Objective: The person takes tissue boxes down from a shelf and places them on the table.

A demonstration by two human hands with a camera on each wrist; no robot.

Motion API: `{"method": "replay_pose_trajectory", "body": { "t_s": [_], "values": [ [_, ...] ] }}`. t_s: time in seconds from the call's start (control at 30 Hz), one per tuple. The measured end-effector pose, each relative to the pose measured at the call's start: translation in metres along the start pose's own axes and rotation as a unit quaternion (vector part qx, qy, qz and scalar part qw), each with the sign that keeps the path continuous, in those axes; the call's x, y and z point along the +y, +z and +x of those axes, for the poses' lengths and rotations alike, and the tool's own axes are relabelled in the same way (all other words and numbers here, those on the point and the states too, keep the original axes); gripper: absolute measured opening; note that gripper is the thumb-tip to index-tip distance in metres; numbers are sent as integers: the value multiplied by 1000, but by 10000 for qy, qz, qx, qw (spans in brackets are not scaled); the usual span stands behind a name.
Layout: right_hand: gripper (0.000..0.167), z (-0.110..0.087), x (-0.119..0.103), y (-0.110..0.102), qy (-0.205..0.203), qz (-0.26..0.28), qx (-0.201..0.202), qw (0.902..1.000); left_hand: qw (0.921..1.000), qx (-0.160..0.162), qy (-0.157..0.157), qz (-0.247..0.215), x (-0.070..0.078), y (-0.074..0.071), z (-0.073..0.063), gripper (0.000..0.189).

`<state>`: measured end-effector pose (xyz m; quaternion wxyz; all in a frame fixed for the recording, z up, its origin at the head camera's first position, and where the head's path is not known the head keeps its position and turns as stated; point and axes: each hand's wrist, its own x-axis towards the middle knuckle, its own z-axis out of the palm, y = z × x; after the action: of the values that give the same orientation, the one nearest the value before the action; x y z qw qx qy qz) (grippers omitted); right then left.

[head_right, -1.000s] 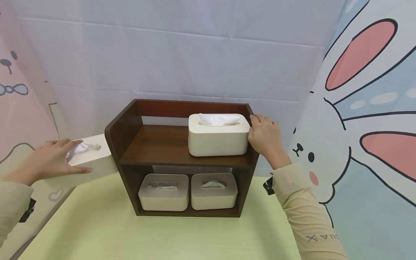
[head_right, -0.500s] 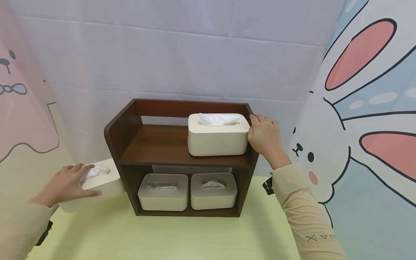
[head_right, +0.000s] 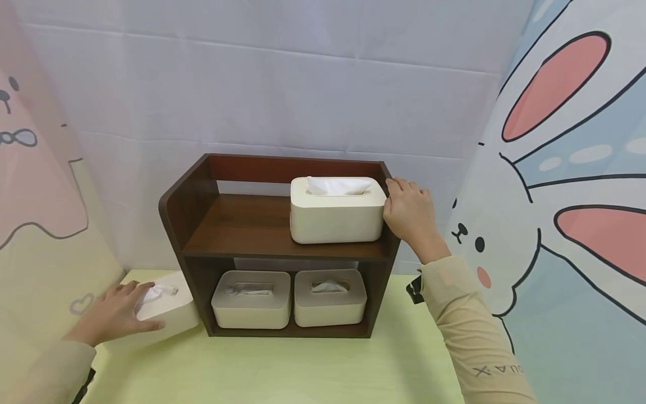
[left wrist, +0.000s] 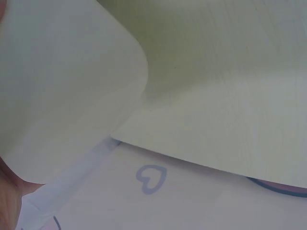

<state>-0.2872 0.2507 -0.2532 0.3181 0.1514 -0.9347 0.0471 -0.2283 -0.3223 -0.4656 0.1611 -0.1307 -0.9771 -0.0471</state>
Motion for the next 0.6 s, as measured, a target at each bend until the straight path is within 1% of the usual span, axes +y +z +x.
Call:
{"method": "replay_pose_trajectory", "body": {
  "t_s": [0.07,0.27,0.47,0.6],
  "values": [
    [40,0,1,0,4,13,-3,10000,10000,8,-34,-50,1,7,-3,95],
    [40,1,0,1,11,48,-40,10000,9996,-158,-125,-182,0,20,-11,95],
    [41,1,0,2,20,53,-74,10000,9997,-118,-87,-214,-1,31,-15,94],
    [41,1,1,2,-13,30,-32,10000,9991,-203,-99,-354,-1,35,-16,96]
  ]
}}
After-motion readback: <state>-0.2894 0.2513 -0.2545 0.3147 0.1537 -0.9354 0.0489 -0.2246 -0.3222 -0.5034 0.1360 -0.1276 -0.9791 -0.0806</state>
